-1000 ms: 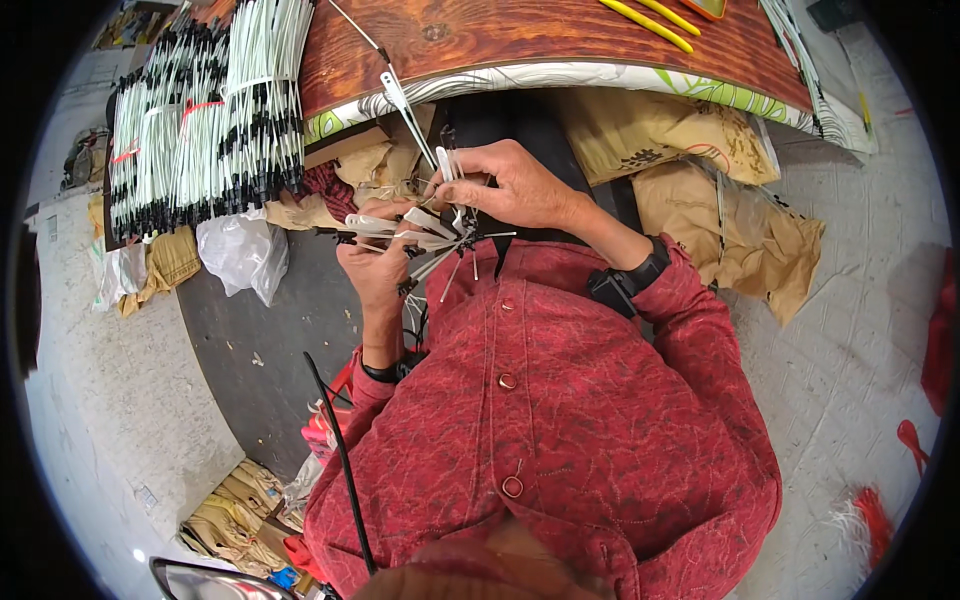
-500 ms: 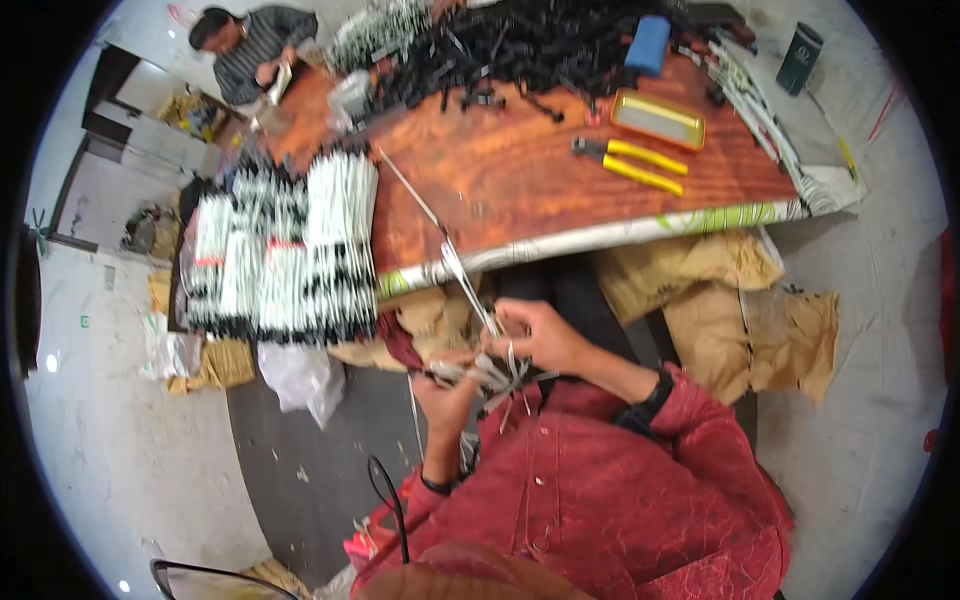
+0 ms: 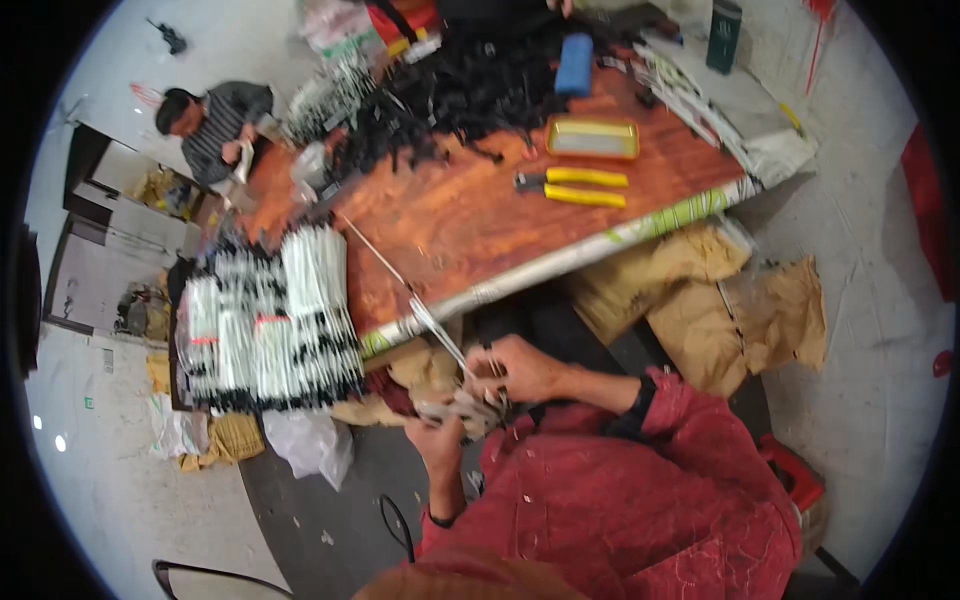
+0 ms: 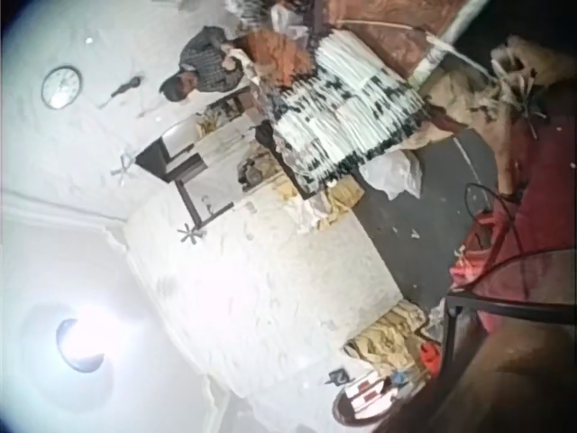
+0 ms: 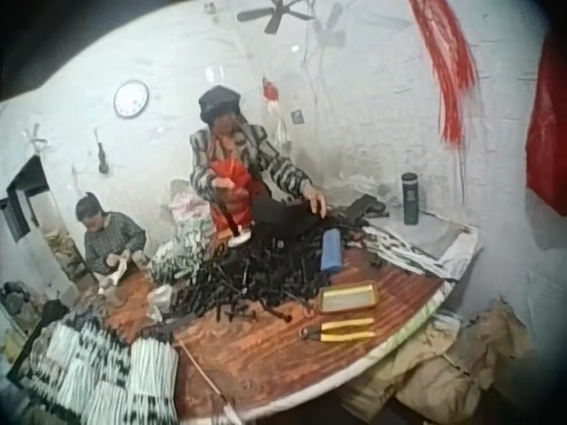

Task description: Assembling electrical cables by attaching plastic connector components to wire bundles.

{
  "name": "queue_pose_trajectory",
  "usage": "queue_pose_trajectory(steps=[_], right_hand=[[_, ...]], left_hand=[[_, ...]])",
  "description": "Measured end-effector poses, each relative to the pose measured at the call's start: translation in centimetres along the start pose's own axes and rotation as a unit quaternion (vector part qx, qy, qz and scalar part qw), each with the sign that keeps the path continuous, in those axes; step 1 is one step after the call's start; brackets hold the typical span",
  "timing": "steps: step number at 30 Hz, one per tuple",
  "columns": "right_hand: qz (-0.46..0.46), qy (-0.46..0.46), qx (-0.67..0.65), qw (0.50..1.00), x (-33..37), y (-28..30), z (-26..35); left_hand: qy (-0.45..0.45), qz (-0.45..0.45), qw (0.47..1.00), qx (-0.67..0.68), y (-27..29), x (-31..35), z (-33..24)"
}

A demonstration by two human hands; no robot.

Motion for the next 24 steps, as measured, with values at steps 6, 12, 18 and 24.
queue_pose_trajectory(steps=[6, 12, 18, 24], right_hand=[[0.034, -0.034, -0.080, 0.996, 0.2, 0.5, 0.8], [0.167, -0.092, -0.127, 0.973, 0.4, -0.7, 1.1], [0.220, -0.024, -0.155, 0.963, 0.6, -1.8, 2.2], [0.232, -0.081, -0.203, 0.948, 0.9, -2.4, 1.6]], left_hand=[[-0.033, 0.041, 0.999, 0.003, -0.8, -0.6, -1.3], [-0.071, 0.137, 0.988, -0.010, -1.1, 0.7, -2.4], [0.023, 0.132, 0.973, 0.187, -1.5, 2.4, -1.2], [0.018, 0.208, 0.964, 0.166, -1.8, 1.8, -2.3]])
Point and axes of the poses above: each hand's wrist, its own x-axis away from the middle knuckle, its own y-axis out of the back of the hand, z = x × y, the point moved 7 cm from there along -x, towards the middle knuckle, and after that the axes turned 1 degree about y, right-handed, at the moved point
